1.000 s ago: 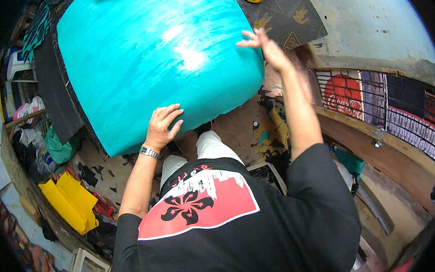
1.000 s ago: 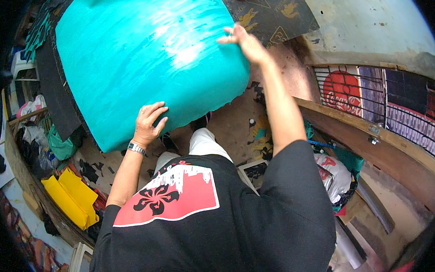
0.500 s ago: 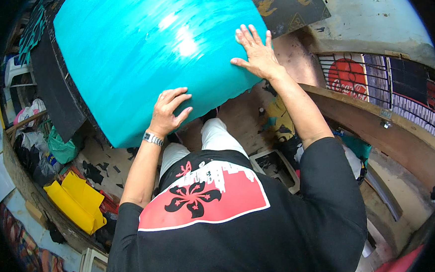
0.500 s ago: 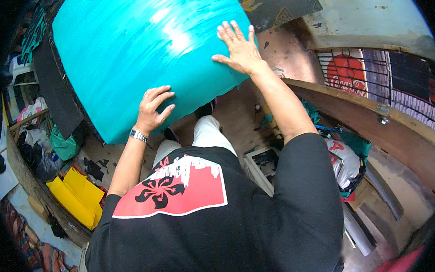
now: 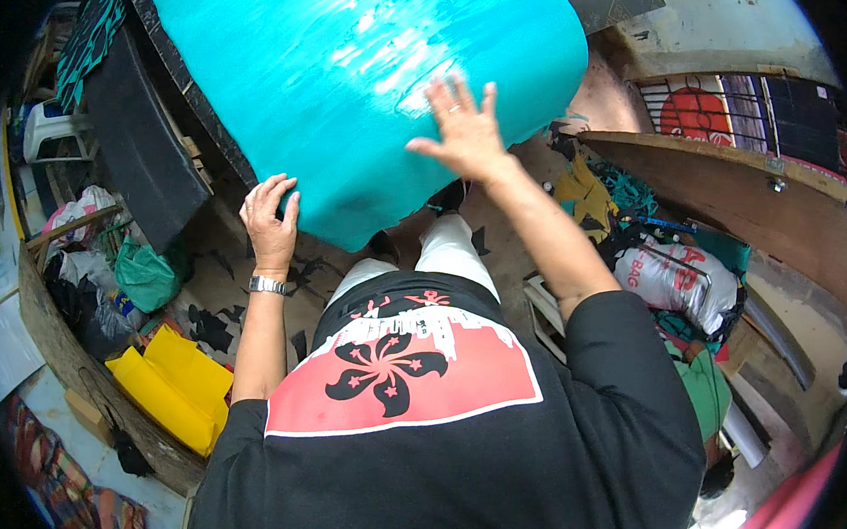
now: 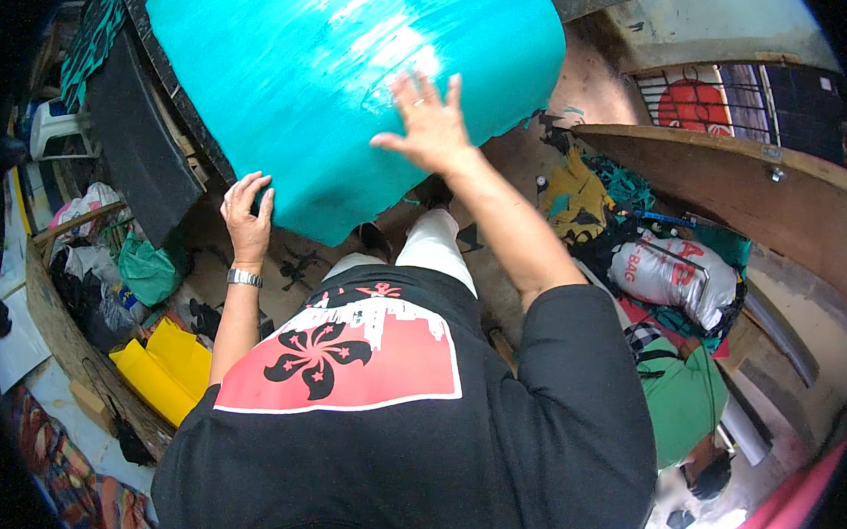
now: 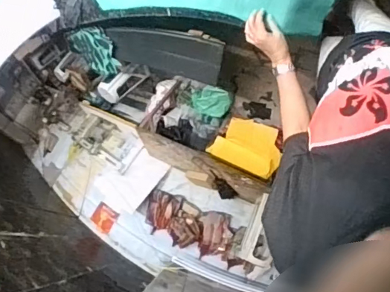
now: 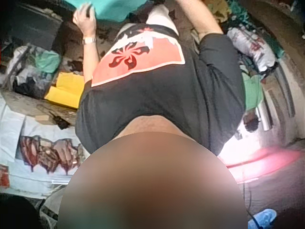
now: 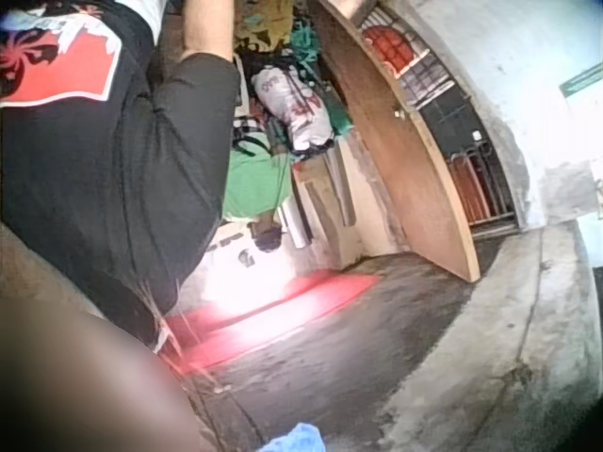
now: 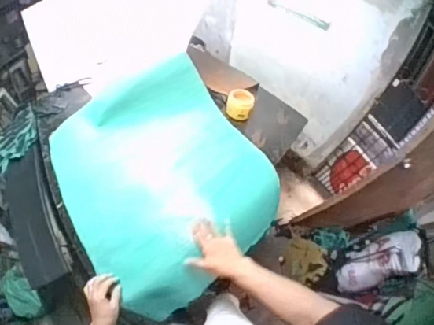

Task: The person spreads a yellow adhesive over a large teal sheet on a workbench, then places several black cutout pieces onto the adhesive-coated surface and presses them into place.

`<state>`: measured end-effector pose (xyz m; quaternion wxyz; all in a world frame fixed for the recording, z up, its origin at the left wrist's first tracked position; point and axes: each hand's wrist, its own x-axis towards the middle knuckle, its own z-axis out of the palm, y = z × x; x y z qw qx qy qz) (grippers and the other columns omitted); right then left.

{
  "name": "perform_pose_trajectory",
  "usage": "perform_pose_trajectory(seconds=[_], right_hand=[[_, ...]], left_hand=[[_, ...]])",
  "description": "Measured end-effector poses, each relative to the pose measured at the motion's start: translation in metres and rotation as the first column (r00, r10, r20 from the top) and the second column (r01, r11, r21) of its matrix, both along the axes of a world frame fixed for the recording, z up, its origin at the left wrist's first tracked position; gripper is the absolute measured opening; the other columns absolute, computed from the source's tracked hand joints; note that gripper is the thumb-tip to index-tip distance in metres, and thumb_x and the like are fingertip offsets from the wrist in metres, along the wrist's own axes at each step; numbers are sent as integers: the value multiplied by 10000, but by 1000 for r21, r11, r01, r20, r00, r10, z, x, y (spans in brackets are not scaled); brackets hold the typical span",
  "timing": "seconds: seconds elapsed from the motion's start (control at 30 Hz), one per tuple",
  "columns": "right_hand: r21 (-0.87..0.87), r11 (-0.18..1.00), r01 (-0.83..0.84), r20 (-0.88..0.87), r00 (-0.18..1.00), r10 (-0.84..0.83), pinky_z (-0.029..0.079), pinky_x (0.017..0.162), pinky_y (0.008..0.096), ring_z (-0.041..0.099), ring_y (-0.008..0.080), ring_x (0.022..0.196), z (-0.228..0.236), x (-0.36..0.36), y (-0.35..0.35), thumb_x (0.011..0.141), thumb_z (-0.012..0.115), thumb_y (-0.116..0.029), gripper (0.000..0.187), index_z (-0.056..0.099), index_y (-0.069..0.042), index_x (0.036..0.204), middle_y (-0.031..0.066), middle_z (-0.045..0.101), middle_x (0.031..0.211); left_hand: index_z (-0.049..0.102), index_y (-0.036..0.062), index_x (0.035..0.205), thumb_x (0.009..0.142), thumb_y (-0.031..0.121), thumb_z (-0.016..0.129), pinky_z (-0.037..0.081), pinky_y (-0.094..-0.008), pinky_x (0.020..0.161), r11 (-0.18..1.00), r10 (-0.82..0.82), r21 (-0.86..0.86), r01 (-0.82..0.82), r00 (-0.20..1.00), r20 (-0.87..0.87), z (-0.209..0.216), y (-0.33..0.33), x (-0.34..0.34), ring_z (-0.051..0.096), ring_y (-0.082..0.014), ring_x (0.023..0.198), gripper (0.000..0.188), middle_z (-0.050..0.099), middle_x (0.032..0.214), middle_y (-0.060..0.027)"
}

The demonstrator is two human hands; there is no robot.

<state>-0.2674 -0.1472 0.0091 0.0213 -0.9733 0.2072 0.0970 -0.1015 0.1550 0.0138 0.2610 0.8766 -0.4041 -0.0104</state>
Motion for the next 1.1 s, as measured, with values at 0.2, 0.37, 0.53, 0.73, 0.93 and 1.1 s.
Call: perform_pose_trajectory(seconds=[0.2, 0.37, 0.53, 0.73, 0.93, 1.1], right_hand=[[15, 988, -154, -38, 987, 154, 83, 1164, 692, 116, 303, 1529, 2, -1, -4, 633, 738, -746, 1299, 130, -112, 1590, 126, 144, 1653], [-39, 981, -191, 154, 969, 195, 126, 1162, 674, 172, 320, 1516, -10, 30, 143, 619, 876, -400, 1211, 201, -51, 1562, 159, 191, 1631], [261, 905, -337, 277, 924, 265, 90, 1146, 706, 192, 316, 1512, -2, 29, 149, 659, 854, -448, 1119, 268, -110, 1550, 154, 241, 1615], [-42, 996, -76, -58, 996, 73, 84, 1161, 696, 96, 307, 1534, 12, 15, -11, 565, 789, -729, 1367, 115, -133, 1595, 119, 149, 1655], [42, 945, -325, 3, 946, 325, 96, 1189, 645, 142, 289, 1529, 0, 36, 48, 702, 833, -404, 1157, 146, -114, 1588, 101, 183, 1650], [-25, 953, -302, 60, 951, 303, 103, 1173, 638, 155, 294, 1528, -10, 50, 165, 878, 504, -93, 742, 231, -58, 1567, 143, 203, 1639]], left_hand=[[710, 135, 1160, 917, 127, 656, 406, -400, 1038, 994, -108, -45, 103, 986, -127, -5, 13, 17, 558, -264, 1207, 249, 656, 1258, -31], [701, 126, 1173, 920, 33, 608, 449, -375, 1012, 989, -116, -116, 96, 976, -182, -5, 14, 24, 600, -249, 1179, 285, 677, 1236, -49], [702, 119, 1167, 906, -27, 580, 487, -360, 980, 991, -62, -133, 32, 972, -225, -4, 12, 33, 650, -251, 1113, 323, 703, 1174, -66], [683, 71, 1196, 954, 1, 558, 538, -331, 895, 973, -57, -229, -35, 922, -384, -6, 13, 37, 697, -214, 1031, 281, 713, 1144, -104], [652, 38, 1246, 986, 39, 549, 546, -320, 884, 957, -20, -249, -147, 826, -564, -3, 13, 43, 707, -196, 1015, 279, 719, 1122, -129], [639, 31, 1264, 1005, 76, 528, 542, -317, 881, 953, -52, -269, -135, 807, -589, -4, 14, 48, 711, -193, 998, 285, 728, 1095, -139]])
